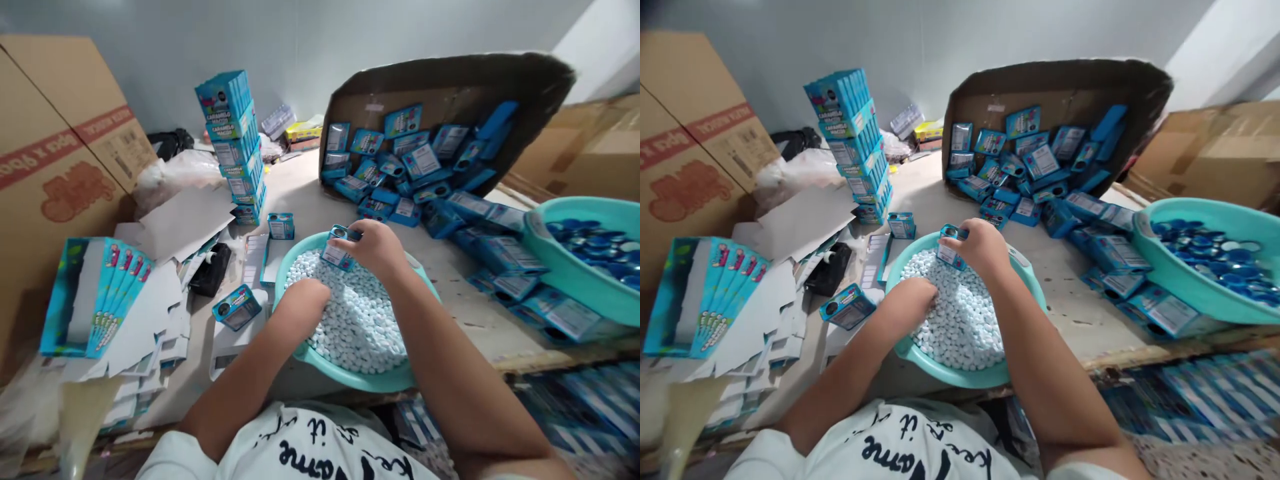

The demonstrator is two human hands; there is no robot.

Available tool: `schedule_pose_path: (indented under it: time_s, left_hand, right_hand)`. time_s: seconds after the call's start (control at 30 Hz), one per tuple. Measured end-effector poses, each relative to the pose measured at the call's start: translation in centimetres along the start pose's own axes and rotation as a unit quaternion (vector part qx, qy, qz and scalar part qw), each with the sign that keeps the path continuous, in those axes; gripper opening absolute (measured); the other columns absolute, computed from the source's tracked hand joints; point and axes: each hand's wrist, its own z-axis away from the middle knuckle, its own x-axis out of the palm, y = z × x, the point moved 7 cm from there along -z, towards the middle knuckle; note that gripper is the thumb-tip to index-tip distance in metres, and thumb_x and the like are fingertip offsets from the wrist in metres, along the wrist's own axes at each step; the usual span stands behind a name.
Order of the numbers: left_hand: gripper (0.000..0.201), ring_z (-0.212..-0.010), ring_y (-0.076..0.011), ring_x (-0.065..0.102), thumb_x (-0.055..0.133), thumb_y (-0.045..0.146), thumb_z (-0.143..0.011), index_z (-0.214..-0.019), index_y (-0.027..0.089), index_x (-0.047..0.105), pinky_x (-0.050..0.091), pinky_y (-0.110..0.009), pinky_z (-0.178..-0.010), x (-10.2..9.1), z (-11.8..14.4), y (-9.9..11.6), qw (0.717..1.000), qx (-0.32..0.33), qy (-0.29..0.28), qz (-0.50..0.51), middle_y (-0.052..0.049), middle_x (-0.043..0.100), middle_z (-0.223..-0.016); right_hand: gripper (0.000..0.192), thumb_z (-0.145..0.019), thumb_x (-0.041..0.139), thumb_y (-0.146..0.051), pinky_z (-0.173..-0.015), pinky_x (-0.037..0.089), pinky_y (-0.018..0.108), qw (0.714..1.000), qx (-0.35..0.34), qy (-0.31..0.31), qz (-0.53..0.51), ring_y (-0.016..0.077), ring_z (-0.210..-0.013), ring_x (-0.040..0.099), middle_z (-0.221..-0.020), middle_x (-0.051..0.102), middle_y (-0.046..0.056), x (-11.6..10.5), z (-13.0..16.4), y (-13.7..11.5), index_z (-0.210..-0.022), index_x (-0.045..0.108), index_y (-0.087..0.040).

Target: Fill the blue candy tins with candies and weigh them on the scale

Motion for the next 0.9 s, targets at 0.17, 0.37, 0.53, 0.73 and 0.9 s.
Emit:
schedule_pose_path:
  time_s: [0.17,0.37,0.53,0.73,0.9]
  left_hand:
    - [0.023,-0.092,-0.0257,0.071,0.056,0.007,-0.088,-0.087,0.016,0.078,0.054,-0.034,-0.083,0.5,-0.5,-0.2,0.999,0.027,0.014,-0.030,-0.012,0.074,-0.093]
    - [0.020,-0.092,-0.0221,0.072,0.060,0.016,-0.093,-0.089,0.019,0.080,0.055,-0.031,-0.084,-0.4,0.1,0.0,0.996,0.072,0.047,-0.009,-0.008,0.077,-0.093]
    - [0.018,-0.090,-0.0213,0.074,0.063,0.013,-0.091,-0.092,0.020,0.079,0.057,-0.031,-0.084,-2.2,0.8,-0.4,0.988,0.113,0.096,0.042,-0.006,0.080,-0.094]
    - [0.019,-0.090,-0.0217,0.076,0.062,0.021,-0.094,-0.099,0.020,0.080,0.060,-0.031,-0.084,-5.9,3.7,-2.9,0.968,0.126,0.201,0.080,-0.007,0.081,-0.100]
    - [0.018,-0.089,-0.0219,0.077,0.065,0.027,-0.092,-0.096,0.022,0.081,0.061,-0.030,-0.085,-9.2,9.9,-7.8,0.950,0.020,0.306,0.054,-0.005,0.081,-0.098]
  right_hand:
    - [0.041,-0.079,0.077,-0.054,-0.071,0.040,0.033,0.999,0.001,-0.004,-0.032,0.0274,-0.097,0.065,-0.106,0.073,0.011,-1.0,0.5,-0.2,-0.098,0.074,-0.017]
    - [0.040,-0.081,0.076,-0.055,-0.071,0.040,0.033,0.999,-0.005,0.007,-0.036,0.0266,-0.097,0.065,-0.106,0.073,0.011,-2.0,0.9,-0.1,-0.094,0.074,-0.018]
    - [0.040,-0.082,0.076,-0.057,-0.068,0.037,0.030,0.999,-0.012,-0.005,-0.041,0.0234,-0.093,0.064,-0.103,0.073,0.009,-1.8,1.1,-0.2,-0.091,0.073,-0.017]
    - [0.039,-0.083,0.075,-0.056,-0.064,0.032,0.030,0.999,-0.010,-0.015,-0.026,0.0203,-0.088,0.062,-0.099,0.071,0.007,-1.8,1.1,-0.5,-0.089,0.072,-0.018]
    - [0.038,-0.083,0.074,-0.055,-0.061,0.029,0.030,0.999,-0.030,-0.030,-0.022,0.0192,-0.084,0.058,-0.094,0.068,0.006,-1.8,1.3,-1.1,-0.084,0.070,-0.018]
